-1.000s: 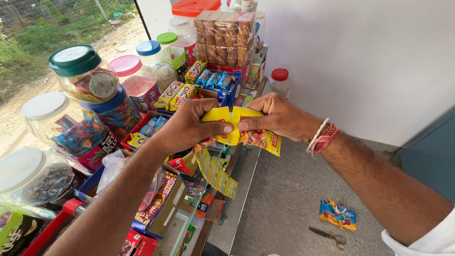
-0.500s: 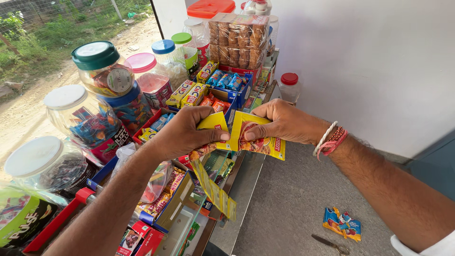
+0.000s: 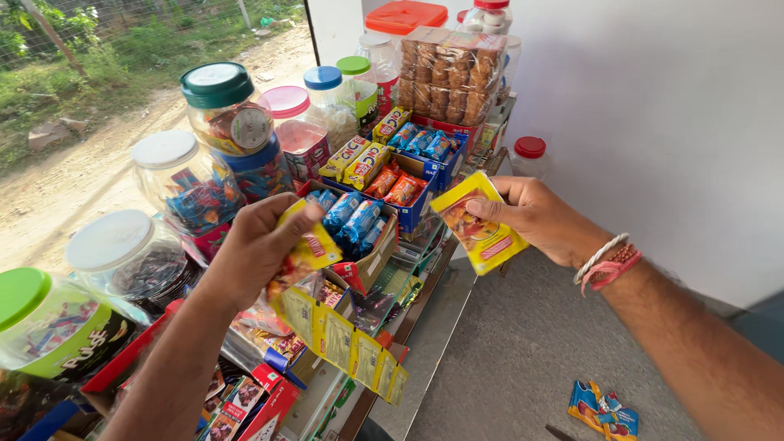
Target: The person selects various snack items from a glass display counter, places them into a plastic bag, and ties it. They then sit on the floor, use scissors to cut open a multi-pack of Red Chilli candy and a packet of fruit-flavored pops, and discard the wrappers into a red bucket.
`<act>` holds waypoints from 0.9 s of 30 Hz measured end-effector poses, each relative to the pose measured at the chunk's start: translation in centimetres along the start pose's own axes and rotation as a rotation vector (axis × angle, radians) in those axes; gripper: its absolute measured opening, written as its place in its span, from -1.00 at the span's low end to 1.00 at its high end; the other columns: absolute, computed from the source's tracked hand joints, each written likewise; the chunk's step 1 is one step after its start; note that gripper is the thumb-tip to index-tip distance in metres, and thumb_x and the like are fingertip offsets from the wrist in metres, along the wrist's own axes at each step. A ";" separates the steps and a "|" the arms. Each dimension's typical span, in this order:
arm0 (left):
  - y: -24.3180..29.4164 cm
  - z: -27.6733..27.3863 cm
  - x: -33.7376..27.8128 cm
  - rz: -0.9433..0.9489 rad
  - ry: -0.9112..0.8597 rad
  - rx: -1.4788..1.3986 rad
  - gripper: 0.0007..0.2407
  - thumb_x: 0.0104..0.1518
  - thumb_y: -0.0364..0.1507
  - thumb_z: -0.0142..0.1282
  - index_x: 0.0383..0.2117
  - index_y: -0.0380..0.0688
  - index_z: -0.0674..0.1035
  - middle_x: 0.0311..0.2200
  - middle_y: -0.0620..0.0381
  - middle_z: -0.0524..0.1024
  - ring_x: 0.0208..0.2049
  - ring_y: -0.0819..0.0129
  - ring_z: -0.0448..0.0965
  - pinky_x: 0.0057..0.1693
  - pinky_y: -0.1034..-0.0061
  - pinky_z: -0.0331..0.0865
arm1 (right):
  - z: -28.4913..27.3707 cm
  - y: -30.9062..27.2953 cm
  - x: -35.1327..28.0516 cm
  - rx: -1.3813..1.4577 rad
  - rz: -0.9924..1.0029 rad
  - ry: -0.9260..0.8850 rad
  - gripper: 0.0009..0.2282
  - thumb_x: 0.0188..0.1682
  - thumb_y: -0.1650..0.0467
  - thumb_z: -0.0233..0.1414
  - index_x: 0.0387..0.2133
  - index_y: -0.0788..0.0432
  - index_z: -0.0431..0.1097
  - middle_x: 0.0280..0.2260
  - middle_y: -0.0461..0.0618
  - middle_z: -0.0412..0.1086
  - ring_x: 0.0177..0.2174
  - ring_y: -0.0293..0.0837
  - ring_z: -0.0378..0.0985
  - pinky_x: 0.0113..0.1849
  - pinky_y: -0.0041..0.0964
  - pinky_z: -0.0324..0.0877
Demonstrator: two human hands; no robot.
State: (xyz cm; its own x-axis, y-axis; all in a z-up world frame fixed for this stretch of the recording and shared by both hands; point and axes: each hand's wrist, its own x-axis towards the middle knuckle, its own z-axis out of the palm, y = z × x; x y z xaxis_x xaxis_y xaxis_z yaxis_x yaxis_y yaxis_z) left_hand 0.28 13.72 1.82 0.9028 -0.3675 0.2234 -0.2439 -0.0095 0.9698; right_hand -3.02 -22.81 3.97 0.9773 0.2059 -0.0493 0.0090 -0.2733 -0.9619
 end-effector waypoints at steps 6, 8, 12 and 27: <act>-2.5 -3.0 -2.2 -0.203 0.390 -0.292 -0.70 0.28 -0.18 0.00 -0.32 -0.20 0.55 -0.51 0.19 0.59 -0.55 0.53 0.54 -0.39 0.56 0.43 | 4.7 1.4 2.2 0.097 -0.136 0.018 -0.66 -0.09 0.35 0.23 -0.11 0.26 0.39 -0.29 -0.07 0.55 -0.34 -0.33 0.59 -0.31 -0.41 0.52; -3.1 -3.9 -3.4 -0.180 0.477 -0.303 -0.72 0.30 -0.21 0.05 -0.28 -0.22 0.54 -0.48 0.17 0.57 -0.53 0.52 0.54 -0.37 0.56 0.44 | 6.9 1.2 2.9 0.072 -0.119 0.047 -0.67 -0.09 0.38 0.24 -0.11 0.25 0.38 -0.32 -0.01 0.52 -0.39 -0.25 0.55 -0.39 -0.32 0.46; -4.0 -4.8 -6.1 -0.133 0.576 -0.307 -0.77 0.26 -0.33 0.11 -0.12 -0.24 0.54 -0.36 0.14 0.56 -0.46 0.54 0.57 -0.31 0.60 0.47 | 11.1 -0.1 3.7 -0.009 -0.321 0.060 -0.66 -0.11 0.44 0.25 -0.08 0.24 0.36 -0.20 -0.03 0.47 -0.26 -0.30 0.54 -0.23 -0.38 0.50; -3.9 -2.9 -7.7 -0.286 0.470 -0.250 -0.58 0.13 -0.42 0.14 0.13 -0.19 0.39 -0.30 -0.07 0.64 -0.43 0.42 0.66 -0.35 0.49 0.56 | 17.7 -4.5 5.3 -0.215 -0.686 0.123 -0.85 0.04 0.49 0.09 -0.14 0.22 0.52 -0.17 -0.04 0.59 -0.28 -0.23 0.61 -0.24 -0.32 0.49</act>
State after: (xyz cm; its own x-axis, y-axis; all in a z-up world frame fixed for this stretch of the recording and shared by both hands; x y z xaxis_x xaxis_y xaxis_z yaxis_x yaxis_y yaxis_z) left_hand -4.67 19.23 -3.36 0.9940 0.0683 -0.0854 0.0708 0.1929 0.9787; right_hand -1.67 -3.85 3.31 0.7531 0.2935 0.5888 0.6574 -0.3012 -0.6907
